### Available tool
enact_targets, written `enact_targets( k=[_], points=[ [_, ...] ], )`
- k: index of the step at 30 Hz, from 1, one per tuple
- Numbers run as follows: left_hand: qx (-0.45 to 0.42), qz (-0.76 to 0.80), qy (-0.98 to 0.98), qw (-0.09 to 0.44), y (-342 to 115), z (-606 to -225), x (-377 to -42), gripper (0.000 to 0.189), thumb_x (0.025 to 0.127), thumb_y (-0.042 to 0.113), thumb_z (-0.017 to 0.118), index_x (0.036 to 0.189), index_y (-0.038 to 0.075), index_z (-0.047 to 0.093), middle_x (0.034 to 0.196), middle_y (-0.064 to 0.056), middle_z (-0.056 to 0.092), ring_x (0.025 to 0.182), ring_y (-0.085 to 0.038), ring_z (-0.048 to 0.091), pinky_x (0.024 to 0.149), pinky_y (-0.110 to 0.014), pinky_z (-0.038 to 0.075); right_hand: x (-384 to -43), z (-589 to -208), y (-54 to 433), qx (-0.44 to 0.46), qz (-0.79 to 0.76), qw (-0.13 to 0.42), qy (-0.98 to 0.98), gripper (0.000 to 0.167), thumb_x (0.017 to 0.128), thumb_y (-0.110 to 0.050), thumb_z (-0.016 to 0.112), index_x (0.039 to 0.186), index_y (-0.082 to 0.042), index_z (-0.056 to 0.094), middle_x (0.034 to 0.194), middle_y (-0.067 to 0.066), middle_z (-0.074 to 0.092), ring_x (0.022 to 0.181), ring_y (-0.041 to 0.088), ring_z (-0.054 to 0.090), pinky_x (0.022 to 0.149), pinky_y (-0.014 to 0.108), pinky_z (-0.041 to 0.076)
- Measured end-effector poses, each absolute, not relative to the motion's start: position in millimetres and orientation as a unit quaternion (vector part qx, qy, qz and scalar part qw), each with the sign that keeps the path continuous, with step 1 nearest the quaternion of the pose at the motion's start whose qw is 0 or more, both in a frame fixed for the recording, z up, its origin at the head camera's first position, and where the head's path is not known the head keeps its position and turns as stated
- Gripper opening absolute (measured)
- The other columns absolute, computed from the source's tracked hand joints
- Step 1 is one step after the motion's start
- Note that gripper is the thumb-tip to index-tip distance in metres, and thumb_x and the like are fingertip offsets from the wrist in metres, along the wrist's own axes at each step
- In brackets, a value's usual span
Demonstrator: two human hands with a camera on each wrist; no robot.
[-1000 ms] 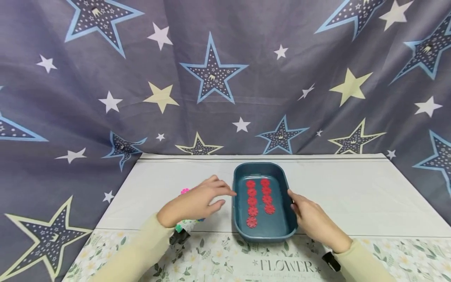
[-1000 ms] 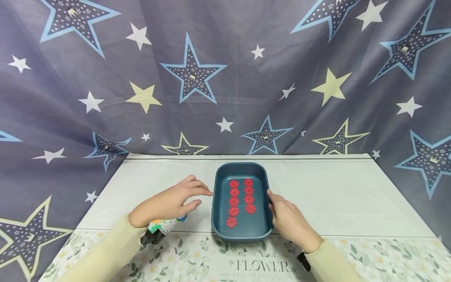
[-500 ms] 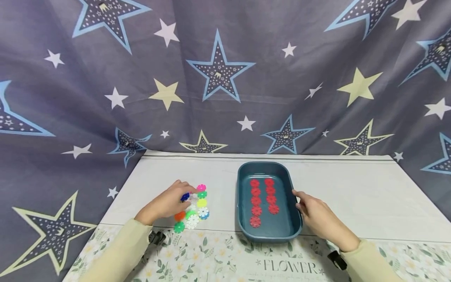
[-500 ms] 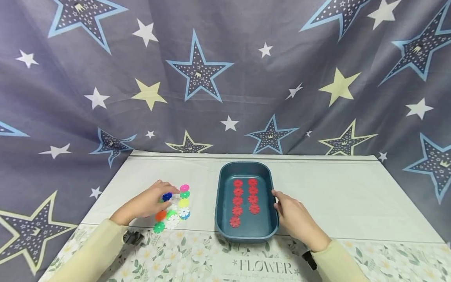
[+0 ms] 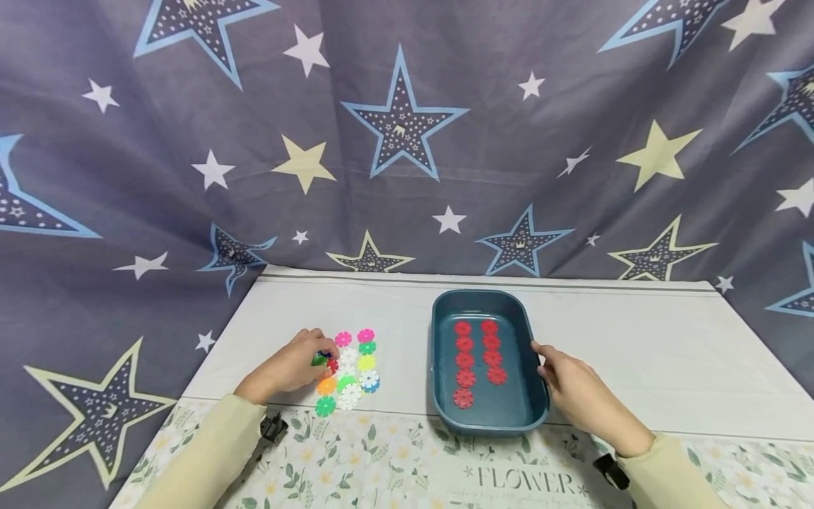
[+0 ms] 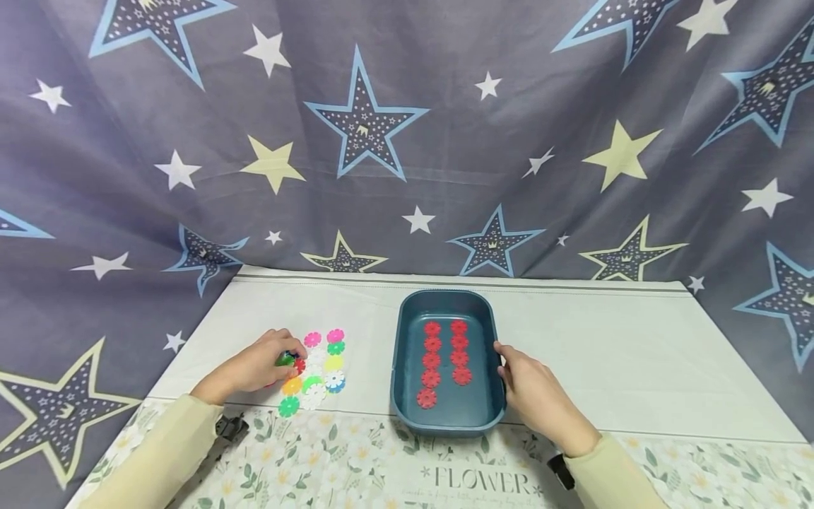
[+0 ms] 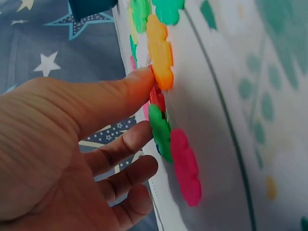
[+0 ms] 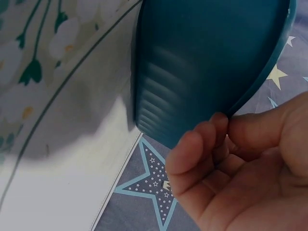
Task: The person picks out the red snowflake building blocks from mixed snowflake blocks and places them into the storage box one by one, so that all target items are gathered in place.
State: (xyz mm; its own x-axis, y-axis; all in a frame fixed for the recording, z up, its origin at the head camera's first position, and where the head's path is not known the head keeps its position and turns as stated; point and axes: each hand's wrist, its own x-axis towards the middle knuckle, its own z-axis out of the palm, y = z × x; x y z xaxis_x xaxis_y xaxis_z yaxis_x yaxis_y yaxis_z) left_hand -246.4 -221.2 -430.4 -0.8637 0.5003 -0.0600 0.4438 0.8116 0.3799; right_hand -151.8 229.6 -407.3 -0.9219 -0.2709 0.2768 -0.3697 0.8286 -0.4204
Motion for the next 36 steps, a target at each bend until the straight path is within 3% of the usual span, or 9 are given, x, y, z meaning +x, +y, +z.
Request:
enact_targets(
  k=[8, 16, 21, 28, 32, 36],
  points=[
    [0.248, 0.153, 0.949, 0.121, -215.2, -423.9, -250.3, 0.017, 0.083, 0.011, 0.073, 0.081, 0.013, 0.056, 0.093, -0.002, 0.043, 0.087, -0.022, 0.037, 0.076, -0.038, 0.036, -152.9, -408.1, 227.8, 0.169, 0.24, 0.109, -0.95, 0.034, 0.09, 0.002, 0.06, 0.124, 0.003, 0.057, 0.079, -0.001, 0.058, 0.066, 0.01, 0.05, 0.06, 0.033, 0.043],
    [0.263, 0.137, 0.945, 0.136, -222.0, -417.6, -245.5, 0.028, 0.077, 0.001, 0.076, 0.09, 0.02, 0.06, 0.1, 0.0, 0.048, 0.092, -0.022, 0.04, 0.078, -0.039, 0.04, -152.5, -409.3, 226.0, 0.16, 0.243, 0.107, -0.951, 0.035, 0.089, 0.002, 0.06, 0.124, 0.004, 0.057, 0.088, 0.005, 0.063, 0.072, 0.013, 0.055, 0.062, 0.036, 0.045],
    [0.271, 0.135, 0.945, 0.126, -220.4, -418.8, -245.9, 0.031, 0.075, -0.001, 0.076, 0.087, 0.019, 0.056, 0.094, 0.001, 0.045, 0.089, -0.021, 0.038, 0.075, -0.038, 0.038, -151.7, -410.8, 227.1, 0.159, 0.24, 0.118, -0.95, 0.034, 0.089, 0.002, 0.06, 0.123, 0.004, 0.057, 0.096, 0.01, 0.064, 0.075, 0.015, 0.057, 0.063, 0.036, 0.046],
    [0.295, 0.174, 0.938, 0.061, -208.7, -423.5, -250.6, 0.026, 0.079, 0.005, 0.075, 0.074, 0.017, 0.053, 0.069, 0.005, 0.045, 0.07, -0.016, 0.04, 0.064, -0.033, 0.035, -152.2, -411.9, 226.7, 0.161, 0.239, 0.12, -0.95, 0.033, 0.088, 0.003, 0.06, 0.122, 0.004, 0.058, 0.1, 0.012, 0.065, 0.073, 0.014, 0.056, 0.062, 0.035, 0.046],
    [0.291, 0.202, 0.935, -0.007, -191.3, -415.0, -252.7, 0.023, 0.08, 0.008, 0.075, 0.082, 0.018, 0.054, 0.071, 0.008, 0.051, 0.066, -0.011, 0.046, 0.06, -0.03, 0.039, -152.3, -411.3, 226.5, 0.157, 0.24, 0.123, -0.95, 0.033, 0.089, 0.003, 0.06, 0.122, 0.004, 0.058, 0.102, 0.013, 0.065, 0.076, 0.016, 0.058, 0.063, 0.036, 0.046],
    [0.303, 0.237, 0.92, -0.072, -169.8, -400.5, -248.2, 0.015, 0.081, 0.009, 0.075, 0.085, 0.019, 0.065, 0.076, 0.011, 0.056, 0.067, -0.01, 0.049, 0.059, -0.027, 0.042, -152.0, -410.9, 226.5, 0.157, 0.241, 0.125, -0.95, 0.033, 0.089, 0.003, 0.06, 0.122, 0.004, 0.058, 0.109, 0.016, 0.064, 0.079, 0.019, 0.059, 0.065, 0.037, 0.047]
  ],
)
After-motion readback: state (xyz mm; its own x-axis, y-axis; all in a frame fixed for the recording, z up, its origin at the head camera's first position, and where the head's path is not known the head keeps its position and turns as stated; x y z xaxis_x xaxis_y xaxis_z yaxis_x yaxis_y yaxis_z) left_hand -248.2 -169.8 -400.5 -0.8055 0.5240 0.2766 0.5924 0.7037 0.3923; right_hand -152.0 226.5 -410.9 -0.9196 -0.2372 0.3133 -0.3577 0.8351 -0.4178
